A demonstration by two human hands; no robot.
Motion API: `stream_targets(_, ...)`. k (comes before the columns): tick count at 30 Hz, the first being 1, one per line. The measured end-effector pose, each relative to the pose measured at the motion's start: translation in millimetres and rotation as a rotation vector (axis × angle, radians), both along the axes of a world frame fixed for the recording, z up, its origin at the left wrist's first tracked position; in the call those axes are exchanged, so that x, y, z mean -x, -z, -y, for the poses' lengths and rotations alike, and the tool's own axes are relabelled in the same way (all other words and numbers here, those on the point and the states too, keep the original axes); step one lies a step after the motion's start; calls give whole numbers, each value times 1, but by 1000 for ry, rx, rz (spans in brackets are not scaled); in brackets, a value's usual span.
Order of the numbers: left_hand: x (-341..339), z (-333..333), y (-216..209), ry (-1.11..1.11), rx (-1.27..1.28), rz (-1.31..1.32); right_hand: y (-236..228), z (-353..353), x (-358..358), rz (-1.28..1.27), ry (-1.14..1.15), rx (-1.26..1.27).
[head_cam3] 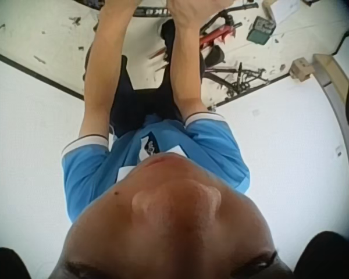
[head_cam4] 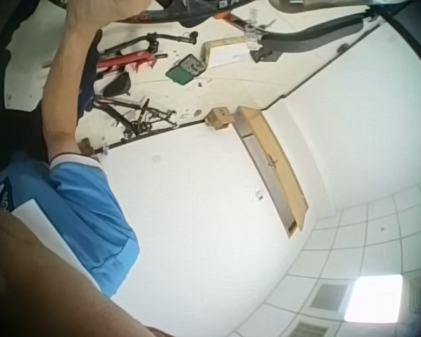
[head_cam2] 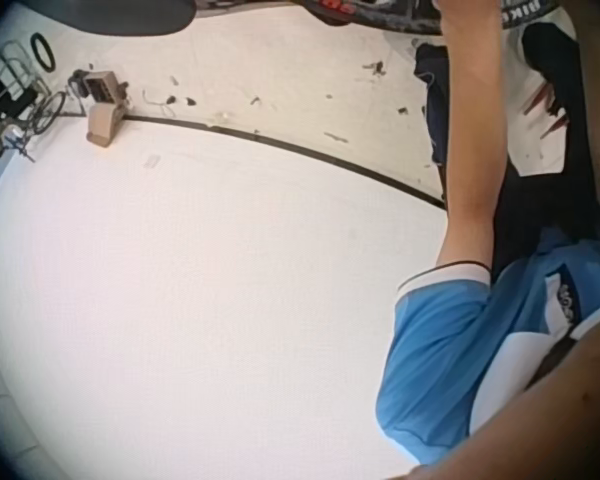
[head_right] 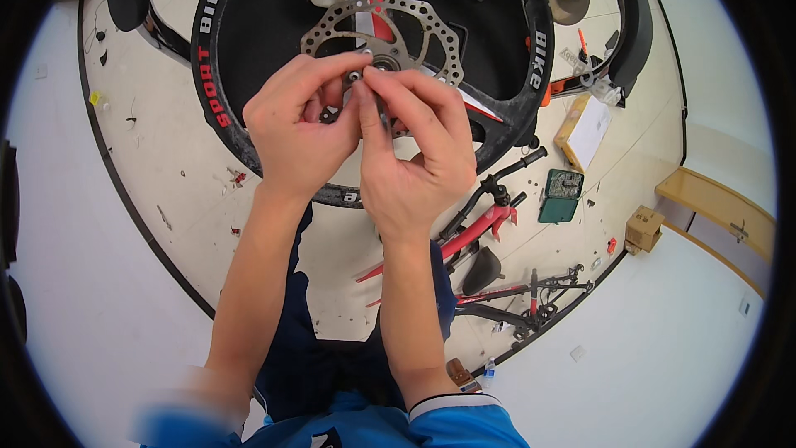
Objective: The person is assembling a bicycle wheel by hand. They insert small metal pins into the holes of the brake rotor attached to the wheel hub, then place a washer and a nut over the axle, and tighten it. The person repeats this process for multiple holes around the rotor.
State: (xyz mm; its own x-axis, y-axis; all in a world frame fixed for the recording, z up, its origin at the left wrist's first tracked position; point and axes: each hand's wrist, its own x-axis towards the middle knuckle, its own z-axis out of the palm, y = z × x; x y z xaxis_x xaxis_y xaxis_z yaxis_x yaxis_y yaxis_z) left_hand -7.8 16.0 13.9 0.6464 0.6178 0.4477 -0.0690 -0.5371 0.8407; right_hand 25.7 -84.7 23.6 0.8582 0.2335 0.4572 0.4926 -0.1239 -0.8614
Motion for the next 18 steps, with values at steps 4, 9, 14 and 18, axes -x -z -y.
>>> stream_targets(4, -3, -3, 5, 76, -7, 77, -1, -2, -4, 23, -4, 16)
stream_targets(9, -2, 0, 8, 52, 63, 60, -4, -6, -2, 56, 47, 24)
stream_targets(14, -2, 0, 6, 42, 50, 12, 5, -2, 0, -17, 103, -36)
stream_targets(18, -2, -3, 3, 77, 3, -6, 1, 3, -4, 1, 88, -11)
